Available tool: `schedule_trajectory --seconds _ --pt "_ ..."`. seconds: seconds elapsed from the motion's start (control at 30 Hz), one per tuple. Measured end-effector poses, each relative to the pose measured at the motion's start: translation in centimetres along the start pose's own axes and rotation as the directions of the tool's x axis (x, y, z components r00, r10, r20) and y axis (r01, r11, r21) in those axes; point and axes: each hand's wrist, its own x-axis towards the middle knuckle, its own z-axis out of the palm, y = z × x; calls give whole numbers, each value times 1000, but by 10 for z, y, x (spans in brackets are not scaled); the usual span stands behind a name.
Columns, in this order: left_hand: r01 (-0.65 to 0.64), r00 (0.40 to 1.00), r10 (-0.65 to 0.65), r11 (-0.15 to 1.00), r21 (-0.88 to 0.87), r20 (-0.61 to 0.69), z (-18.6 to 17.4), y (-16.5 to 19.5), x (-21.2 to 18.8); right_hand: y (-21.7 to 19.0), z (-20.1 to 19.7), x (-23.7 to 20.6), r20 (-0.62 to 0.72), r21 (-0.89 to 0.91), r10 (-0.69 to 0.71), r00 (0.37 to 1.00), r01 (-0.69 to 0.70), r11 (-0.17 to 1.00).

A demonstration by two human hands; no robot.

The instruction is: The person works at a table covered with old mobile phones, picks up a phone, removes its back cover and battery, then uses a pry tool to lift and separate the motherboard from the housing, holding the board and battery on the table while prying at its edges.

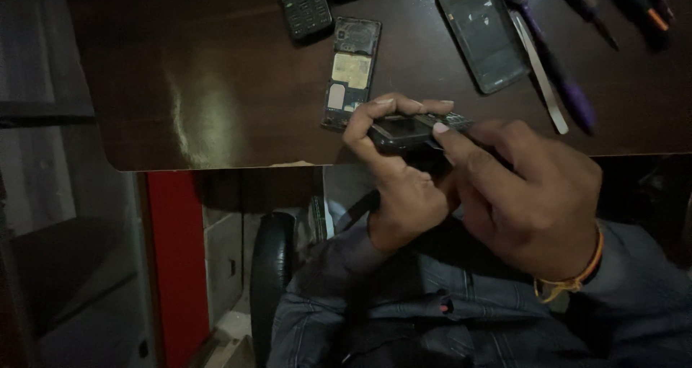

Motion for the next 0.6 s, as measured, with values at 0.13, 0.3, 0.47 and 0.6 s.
schedule_trajectory --seconds 0.13,0.3,0.47,0.6 --pt "-4 1000 4 1000 8 9 1 0 1 2 -5 0 33 -8 -10 999 10 1000" --pt "-22 999 21 999 38 38 -1 0 2 6 -2 -1 6 -4 -58 998 58 998" --pt "-3 999 1 999 33 49 -3 2 -2 10 -3 -2 61 -130 -142 988 149 980" --pt "-29 997 28 999 16 72 -4 -1 -3 8 -4 -2 31 -152 -166 986 169 974"
